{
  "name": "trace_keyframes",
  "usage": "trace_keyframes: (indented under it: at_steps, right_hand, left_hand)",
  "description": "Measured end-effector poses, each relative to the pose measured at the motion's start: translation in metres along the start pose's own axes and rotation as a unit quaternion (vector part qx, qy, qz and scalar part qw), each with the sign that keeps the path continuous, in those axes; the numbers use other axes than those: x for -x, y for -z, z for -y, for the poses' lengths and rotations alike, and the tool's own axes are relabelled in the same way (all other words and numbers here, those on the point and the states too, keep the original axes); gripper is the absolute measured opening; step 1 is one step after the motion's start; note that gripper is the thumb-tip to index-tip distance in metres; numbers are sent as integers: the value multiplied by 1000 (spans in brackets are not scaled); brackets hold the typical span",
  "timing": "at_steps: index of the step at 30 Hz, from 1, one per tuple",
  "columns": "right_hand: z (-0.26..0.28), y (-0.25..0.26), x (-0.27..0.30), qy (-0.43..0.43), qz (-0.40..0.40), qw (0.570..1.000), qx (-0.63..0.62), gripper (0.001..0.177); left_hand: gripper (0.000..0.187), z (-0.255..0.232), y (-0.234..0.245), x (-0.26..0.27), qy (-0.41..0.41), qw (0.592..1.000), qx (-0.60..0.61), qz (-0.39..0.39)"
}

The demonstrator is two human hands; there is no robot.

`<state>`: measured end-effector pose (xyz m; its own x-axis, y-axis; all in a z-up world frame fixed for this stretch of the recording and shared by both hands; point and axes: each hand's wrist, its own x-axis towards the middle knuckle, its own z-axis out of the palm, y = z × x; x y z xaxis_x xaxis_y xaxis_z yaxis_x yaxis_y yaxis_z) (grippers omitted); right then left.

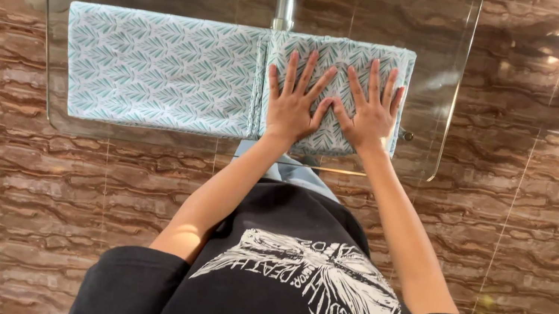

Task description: The person folds a light blue patterned cloth on a glass table, then folds a grey patterned cloth. The person uses their hands to fold each cloth into a neat rectangular shape.

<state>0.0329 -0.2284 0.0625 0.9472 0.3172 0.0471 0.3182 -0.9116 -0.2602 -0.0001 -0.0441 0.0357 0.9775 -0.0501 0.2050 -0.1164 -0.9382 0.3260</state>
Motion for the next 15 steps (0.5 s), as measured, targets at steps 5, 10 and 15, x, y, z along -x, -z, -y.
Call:
trace_keyframes:
  at_steps: [5, 10, 15]
  right_hand:
    - [-4, -5, 0, -7, -8, 1000, 13, 67]
    - [3, 10, -2, -14, 6, 1000, -24, 69]
    - [43, 38, -16, -60, 49, 995, -63, 85]
  left_hand:
    - [59, 0, -5, -1, 0, 1000, 24, -4]
    - [53, 14, 5, 9, -5, 998, 48, -38]
    - [59, 97, 10, 31, 121, 985, 91, -84]
